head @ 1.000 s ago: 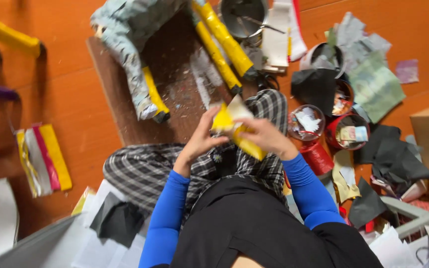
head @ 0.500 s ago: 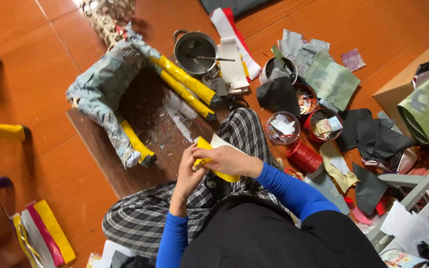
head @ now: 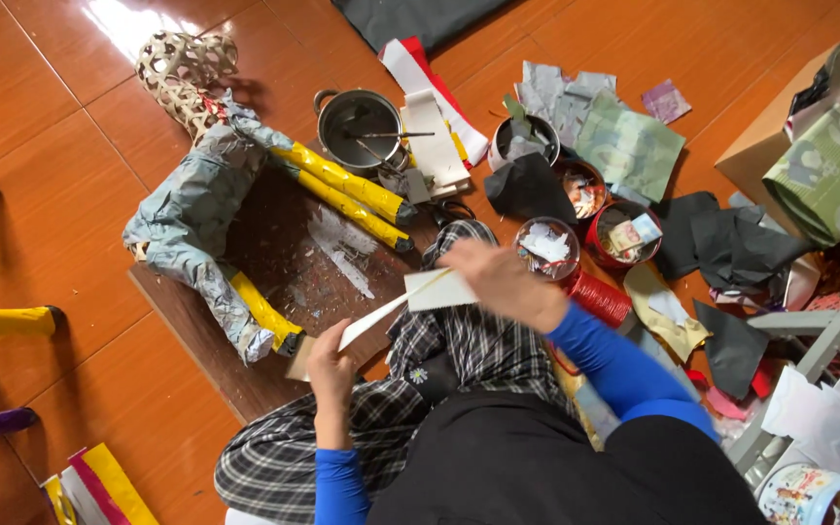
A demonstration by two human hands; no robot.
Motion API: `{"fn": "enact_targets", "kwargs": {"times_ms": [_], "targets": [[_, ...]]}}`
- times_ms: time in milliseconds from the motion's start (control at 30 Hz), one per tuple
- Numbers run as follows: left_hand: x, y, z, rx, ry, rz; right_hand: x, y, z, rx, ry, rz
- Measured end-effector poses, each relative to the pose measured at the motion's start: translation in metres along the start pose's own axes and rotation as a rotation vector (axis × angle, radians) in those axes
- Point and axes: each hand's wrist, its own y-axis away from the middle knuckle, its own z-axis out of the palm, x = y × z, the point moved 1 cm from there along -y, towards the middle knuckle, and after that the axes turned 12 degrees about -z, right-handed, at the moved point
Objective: Applying paper strips and yellow tape to a giraffe-shaped paper-mâché structure
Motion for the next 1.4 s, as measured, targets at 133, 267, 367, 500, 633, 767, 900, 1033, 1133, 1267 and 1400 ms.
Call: {"fn": "enact_targets", "kwargs": {"times_ms": [133, 267, 367, 500, 633, 767, 900, 1033, 1133, 1267, 1400], "targets": [[0.023, 0.007, 0.033, -0.061, -0.073, 0.097, 0.046, 0.081, 0.006, -0.034, 0.061, 0.190], [0.068, 0.021, 0.069, 0.017, -0.229, 0.480, 0.084, 0.226, 0.067, 0.028, 0.307, 0.547], [0.076, 0.036, 0.097, -0.132, -0.255, 0.610, 0.053, 0.314, 0.087, -0.176, 0.217, 0.875], [0.067, 0.060, 0.121, -0.452, -0.383, 0.577, -0.013, 0.398, 0.136, -0.966, -0.284, 1.093], [0.067, 0.069, 0.094, -0.627, -0.384, 0.455, 0.055, 0.418, 0.222, -1.136, -0.471, 1.070], [0.040, 0.061, 0.053, -0.416, -0.131, 0.111, 0.151, 0.270, 0.182, -0.296, -0.146, 0.961], [0.024, 0.055, -0.008, -0.170, -0.148, -0.631, 0.237, 0.164, 0.173, 0.234, -0.127, 0.813], [0.009, 0.067, -0.040, 0.130, 0.113, -0.665, 0.283, 0.124, 0.205, 0.101, -0.059, 0.887], [-0.005, 0.063, -0.050, 0.229, 0.657, -0.768, 0.223, 0.063, 0.175, 0.331, 0.144, 0.532], [-0.048, 0.029, -0.072, 0.343, 1.250, -0.662, 0.069, 0.018, 0.159, 0.508, -0.112, 0.233], [-0.060, -0.023, -0.084, 0.181, 1.560, -0.651, -0.048, 0.020, 0.208, 0.380, -0.631, 0.129]]}}
